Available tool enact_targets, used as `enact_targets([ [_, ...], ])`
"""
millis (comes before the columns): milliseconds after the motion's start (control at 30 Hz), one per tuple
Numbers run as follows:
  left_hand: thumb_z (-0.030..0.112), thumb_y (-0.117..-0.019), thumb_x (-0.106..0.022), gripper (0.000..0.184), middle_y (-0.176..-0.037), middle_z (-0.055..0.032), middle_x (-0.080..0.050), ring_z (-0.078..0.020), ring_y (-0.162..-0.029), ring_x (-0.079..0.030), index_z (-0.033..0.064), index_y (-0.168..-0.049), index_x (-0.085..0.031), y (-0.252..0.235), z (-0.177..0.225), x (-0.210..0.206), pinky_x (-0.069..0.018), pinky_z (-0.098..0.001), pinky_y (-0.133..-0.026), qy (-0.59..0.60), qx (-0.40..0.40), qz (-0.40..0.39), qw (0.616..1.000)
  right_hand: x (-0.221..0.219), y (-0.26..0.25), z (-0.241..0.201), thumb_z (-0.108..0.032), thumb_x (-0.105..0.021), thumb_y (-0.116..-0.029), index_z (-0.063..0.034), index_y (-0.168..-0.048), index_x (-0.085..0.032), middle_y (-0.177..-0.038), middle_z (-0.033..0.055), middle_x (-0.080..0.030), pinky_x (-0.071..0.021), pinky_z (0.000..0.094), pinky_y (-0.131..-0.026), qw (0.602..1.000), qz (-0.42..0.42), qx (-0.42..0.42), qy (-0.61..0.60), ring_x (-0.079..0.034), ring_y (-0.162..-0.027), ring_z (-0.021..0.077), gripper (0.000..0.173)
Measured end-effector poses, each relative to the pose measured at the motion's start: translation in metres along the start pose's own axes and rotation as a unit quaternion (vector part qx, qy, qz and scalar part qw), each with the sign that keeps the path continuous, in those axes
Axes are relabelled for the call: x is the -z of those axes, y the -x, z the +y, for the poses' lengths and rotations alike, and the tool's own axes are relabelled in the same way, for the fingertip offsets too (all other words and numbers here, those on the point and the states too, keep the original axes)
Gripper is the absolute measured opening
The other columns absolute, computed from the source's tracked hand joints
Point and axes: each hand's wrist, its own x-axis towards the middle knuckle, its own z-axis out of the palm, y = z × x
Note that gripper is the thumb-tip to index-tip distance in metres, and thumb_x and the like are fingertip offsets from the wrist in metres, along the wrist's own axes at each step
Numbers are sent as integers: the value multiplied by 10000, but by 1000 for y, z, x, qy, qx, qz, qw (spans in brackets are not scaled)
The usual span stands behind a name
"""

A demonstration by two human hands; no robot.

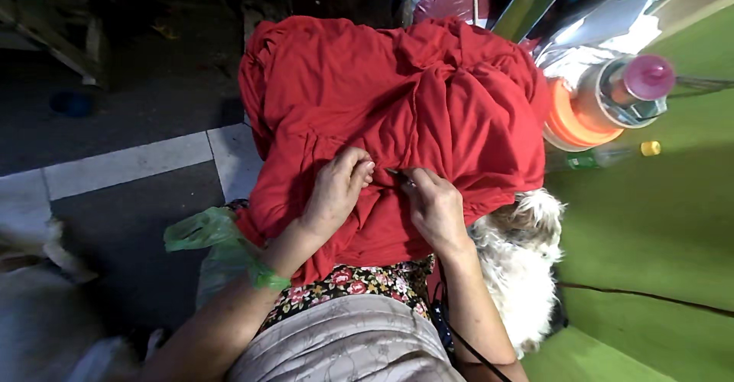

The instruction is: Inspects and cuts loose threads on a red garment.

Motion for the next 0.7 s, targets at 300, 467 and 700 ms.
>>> enact_targets([
  [300,156,-1049,-566,137,-814,20,-657,-2,-683,-641,33,-1045,-624,7,4,8,-551,-156,-655,153,108,47,981,-4,-4,-5,-28,-653,-894,35,-1101,-700,-995,170,-718,-587,483,-746,998,-13,28,-61,-720,-870,306,221],
  [467,161,-1045,-569,153,-812,17,-648,-7,-683,-633,23,-1037,-634,9,5,8,-551,-165,-658,155,118,52,979,-10,-11,-17,-40,-655,-895,1,-1076,-726,-925,170,-712,-554,499,-682,999,0,31,14,-706,-802,336,199],
  [700,149,-1042,-580,138,-789,17,-649,-4,-658,-626,25,-1027,-637,9,4,6,-542,-156,-642,154,125,43,979,-21,-17,-17,-28,-641,-905,-34,-1049,-748,-897,158,-710,-543,465,-637,997,24,59,40,-700,-761,324,180],
])
